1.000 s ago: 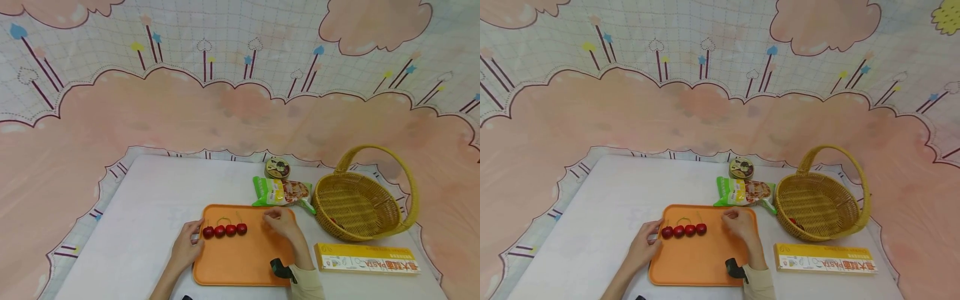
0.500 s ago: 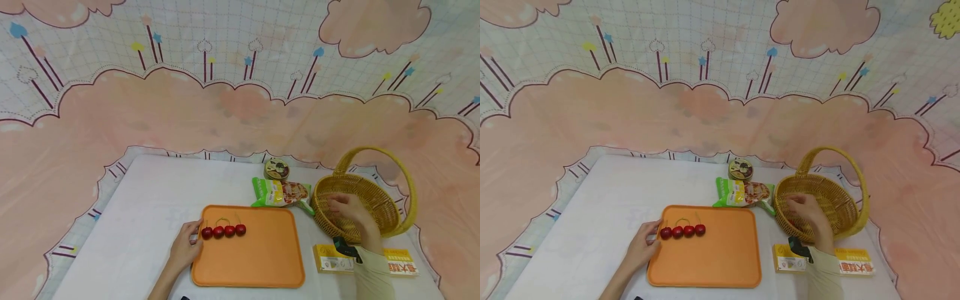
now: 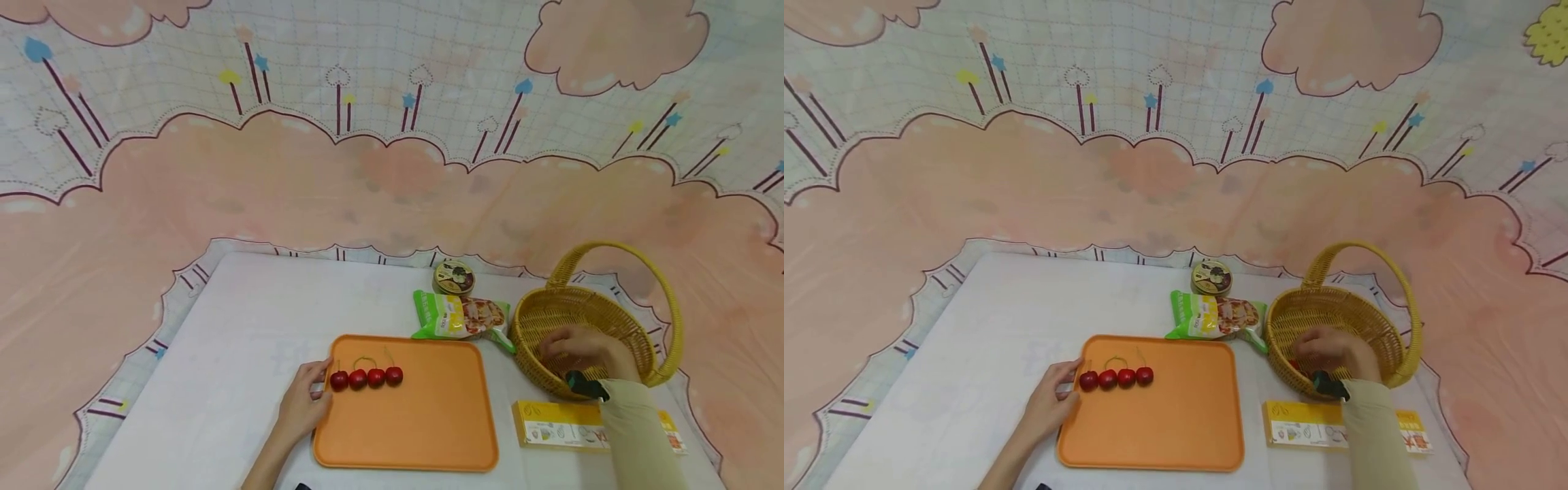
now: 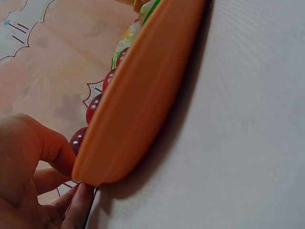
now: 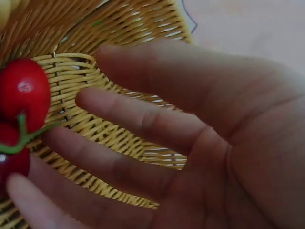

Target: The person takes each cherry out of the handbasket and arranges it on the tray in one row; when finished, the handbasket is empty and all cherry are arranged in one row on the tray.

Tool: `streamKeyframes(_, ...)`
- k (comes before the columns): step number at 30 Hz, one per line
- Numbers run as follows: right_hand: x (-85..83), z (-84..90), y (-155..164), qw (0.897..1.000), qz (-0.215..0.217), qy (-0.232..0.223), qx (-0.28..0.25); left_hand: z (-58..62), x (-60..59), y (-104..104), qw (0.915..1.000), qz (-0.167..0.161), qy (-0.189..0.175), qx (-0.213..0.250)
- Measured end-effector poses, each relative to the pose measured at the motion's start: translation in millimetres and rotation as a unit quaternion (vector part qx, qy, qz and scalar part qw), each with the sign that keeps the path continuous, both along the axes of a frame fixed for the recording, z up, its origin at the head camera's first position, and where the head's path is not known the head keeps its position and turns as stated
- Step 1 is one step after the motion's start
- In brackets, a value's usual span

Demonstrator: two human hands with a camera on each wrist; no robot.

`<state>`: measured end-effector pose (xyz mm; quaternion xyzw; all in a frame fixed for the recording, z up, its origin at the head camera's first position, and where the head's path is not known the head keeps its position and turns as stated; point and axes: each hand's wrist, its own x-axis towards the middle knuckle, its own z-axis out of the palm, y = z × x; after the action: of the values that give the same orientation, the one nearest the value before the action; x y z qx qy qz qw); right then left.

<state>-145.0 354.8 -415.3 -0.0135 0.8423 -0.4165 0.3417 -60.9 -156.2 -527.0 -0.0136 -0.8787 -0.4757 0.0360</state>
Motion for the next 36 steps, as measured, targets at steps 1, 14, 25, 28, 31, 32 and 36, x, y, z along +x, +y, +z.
streamKeyframes(1, -1.1, -2.5, 1.3, 1.0, 0.016, -0.011, -0.013, 0.3, 0.2, 0.3, 1.0, -0.001, 0.0, 0.002)
streamKeyframes(14, -5.4, -16.9, 2.0, 0.998, 0.015, -0.036, -0.059, 1.2, 1.4, 2.6, 0.9998, -0.006, 0.011, 0.013)
streamKeyframes(25, 1.1, -10.3, -1.8, 0.993, -0.055, 0.106, 0.027, -0.8, -1.4, 1.5, 1.0, -0.003, 0.002, 0.005)
streamKeyframes(28, 3.8, -9.5, -3.5, 0.989, -0.064, 0.135, -0.006, -0.6, -1.5, 0.7, 1.0, -0.003, 0.003, 0.004)
streamKeyframes(31, 7.7, -6.3, -7.4, 0.985, -0.069, 0.154, -0.042, -0.8, -1.1, 0.2, 1.0, -0.004, 0.002, 0.005)
streamKeyframes(32, 9.4, -4.1, -9.6, 0.983, -0.071, 0.163, -0.047, -0.9, -1.0, 0.0, 1.0, -0.004, 0.001, 0.005)
streamKeyframes(36, 17.2, 6.7, -23.5, 0.973, -0.096, 0.203, -0.043, -0.7, -1.0, -0.1, 1.0, -0.004, -0.002, 0.005)
